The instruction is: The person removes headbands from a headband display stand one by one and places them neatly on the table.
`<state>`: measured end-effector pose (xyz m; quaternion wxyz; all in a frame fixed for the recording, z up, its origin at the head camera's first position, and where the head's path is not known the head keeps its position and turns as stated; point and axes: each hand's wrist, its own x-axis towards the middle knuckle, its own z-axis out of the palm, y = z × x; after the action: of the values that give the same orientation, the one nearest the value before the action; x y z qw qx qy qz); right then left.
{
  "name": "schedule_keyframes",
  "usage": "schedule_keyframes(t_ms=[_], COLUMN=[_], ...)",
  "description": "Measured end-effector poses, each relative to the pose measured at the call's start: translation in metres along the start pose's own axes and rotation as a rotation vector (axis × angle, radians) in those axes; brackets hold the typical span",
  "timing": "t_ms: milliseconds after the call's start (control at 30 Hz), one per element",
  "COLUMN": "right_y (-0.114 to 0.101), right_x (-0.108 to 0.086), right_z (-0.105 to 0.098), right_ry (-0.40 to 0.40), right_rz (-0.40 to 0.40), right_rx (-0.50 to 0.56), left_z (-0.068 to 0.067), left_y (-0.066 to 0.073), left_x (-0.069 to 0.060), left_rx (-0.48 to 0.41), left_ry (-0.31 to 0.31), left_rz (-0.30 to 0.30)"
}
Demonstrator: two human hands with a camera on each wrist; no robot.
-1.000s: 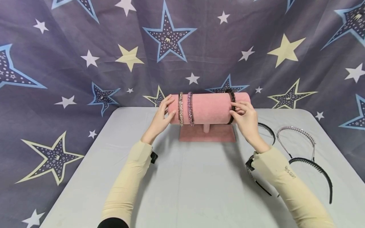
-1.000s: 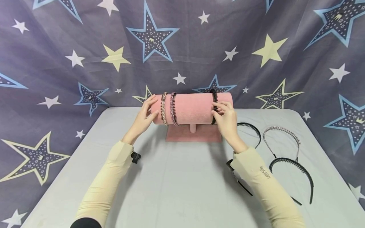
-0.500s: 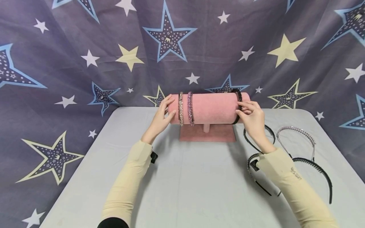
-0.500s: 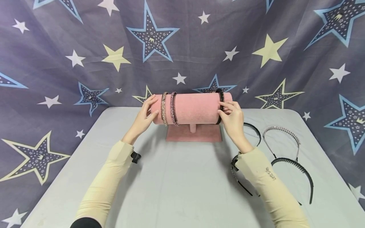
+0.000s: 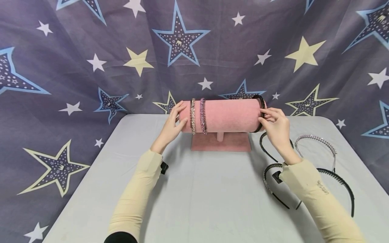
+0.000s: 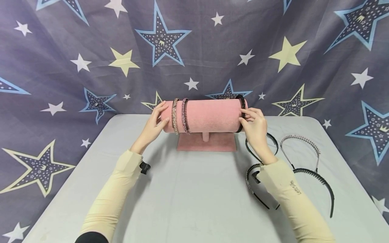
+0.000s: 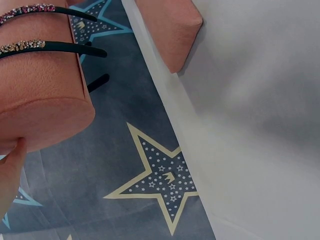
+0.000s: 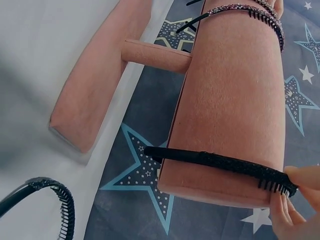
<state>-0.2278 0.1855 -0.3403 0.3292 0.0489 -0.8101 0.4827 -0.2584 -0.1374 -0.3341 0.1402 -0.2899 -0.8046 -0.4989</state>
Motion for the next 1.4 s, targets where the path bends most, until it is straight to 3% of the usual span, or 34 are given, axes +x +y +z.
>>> schedule_keyframes(t_ms=[433,500,867,1400], right_y=[-0.001,0.008,0.017,0.032], right_x=[0.000,0.002,0.006,0.014], right_z=[-0.013,-0.013,-0.020,-0.036], right_ry=[0.014,0.015,0.007,-0.030], right_rz=[0.036,0.035,0.077,0.246], right_rx=[0.002,-0.008,-0.051,-0.143], left_z=[0.000,0.000,0.000,0.000], left_y=[0.000,-0.001,-0.001,0.001], left_x=[-0.001,-0.001,-0.001,0.000], left_rx=[0.002,0.003,-0.004,0.000], left_ry=[0.004,0.005,0.005,-0.003], left_rz=[0.004,-0.001,0.002,-0.009])
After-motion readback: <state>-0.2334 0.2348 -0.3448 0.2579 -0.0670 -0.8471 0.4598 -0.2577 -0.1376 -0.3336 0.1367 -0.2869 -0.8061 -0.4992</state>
